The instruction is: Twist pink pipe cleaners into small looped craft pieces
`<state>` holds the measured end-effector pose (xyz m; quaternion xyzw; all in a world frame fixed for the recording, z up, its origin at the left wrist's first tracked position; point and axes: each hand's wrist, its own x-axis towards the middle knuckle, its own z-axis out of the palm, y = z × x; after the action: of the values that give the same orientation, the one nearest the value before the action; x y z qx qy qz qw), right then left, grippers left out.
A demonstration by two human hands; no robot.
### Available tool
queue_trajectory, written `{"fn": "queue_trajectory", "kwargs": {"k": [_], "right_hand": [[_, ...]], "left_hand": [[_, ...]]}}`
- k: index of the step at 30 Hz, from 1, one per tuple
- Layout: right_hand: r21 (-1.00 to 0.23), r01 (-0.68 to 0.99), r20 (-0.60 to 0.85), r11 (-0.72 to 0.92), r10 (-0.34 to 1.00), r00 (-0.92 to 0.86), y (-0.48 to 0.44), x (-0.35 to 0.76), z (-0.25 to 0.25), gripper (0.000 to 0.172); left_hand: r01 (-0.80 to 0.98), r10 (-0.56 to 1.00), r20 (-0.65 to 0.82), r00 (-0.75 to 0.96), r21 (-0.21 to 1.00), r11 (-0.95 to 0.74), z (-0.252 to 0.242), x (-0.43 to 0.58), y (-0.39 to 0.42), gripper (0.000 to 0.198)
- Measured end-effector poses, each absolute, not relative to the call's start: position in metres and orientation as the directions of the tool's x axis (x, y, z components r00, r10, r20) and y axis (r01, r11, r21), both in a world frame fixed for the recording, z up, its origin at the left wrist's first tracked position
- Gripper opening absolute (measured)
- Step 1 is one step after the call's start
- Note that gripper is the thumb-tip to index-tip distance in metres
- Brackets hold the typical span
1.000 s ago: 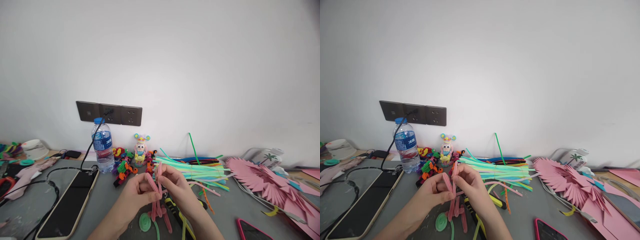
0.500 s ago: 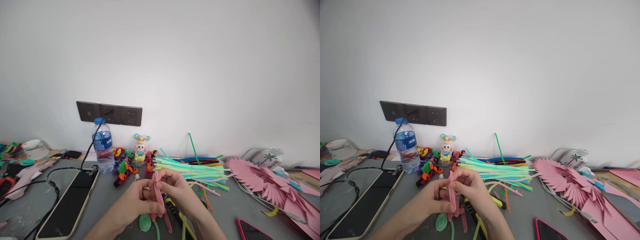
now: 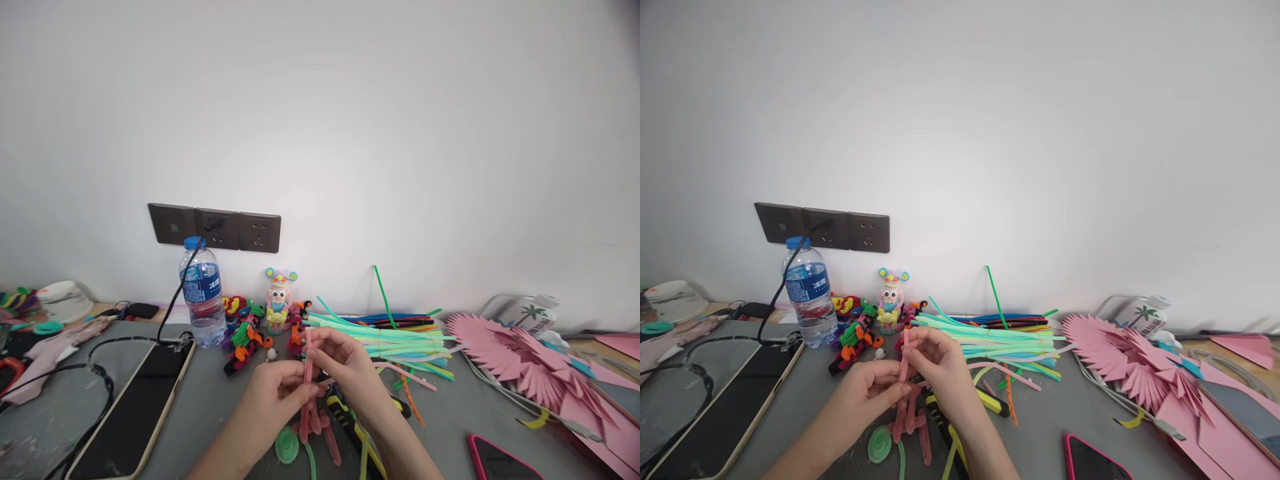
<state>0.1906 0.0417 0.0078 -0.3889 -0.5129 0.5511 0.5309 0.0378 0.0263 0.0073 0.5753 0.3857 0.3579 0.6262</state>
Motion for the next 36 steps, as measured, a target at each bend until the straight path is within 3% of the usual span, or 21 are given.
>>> {"fn": "queue_trajectory", "kwargs": {"k": [5, 36], "right_hand": [[-0.971, -0.203, 0.153, 0.123, 0.978, -0.141, 0.0395, 0.1885, 0.0129, 0.022], [-0.961, -0.247, 0.165, 0.126, 0.976, -0.143, 0.0407, 0.1850, 0.0068, 0.026]], "left_hand": [[-0.081, 0.886, -0.078, 0.457, 0.988, 0.129, 0.0039, 0.0364, 0.0272, 0.028], [-0.083, 0.944, -0.083, 0.319, 0.990, 0.115, 0.0037, 0.0368, 0.0277, 0.040]]}}
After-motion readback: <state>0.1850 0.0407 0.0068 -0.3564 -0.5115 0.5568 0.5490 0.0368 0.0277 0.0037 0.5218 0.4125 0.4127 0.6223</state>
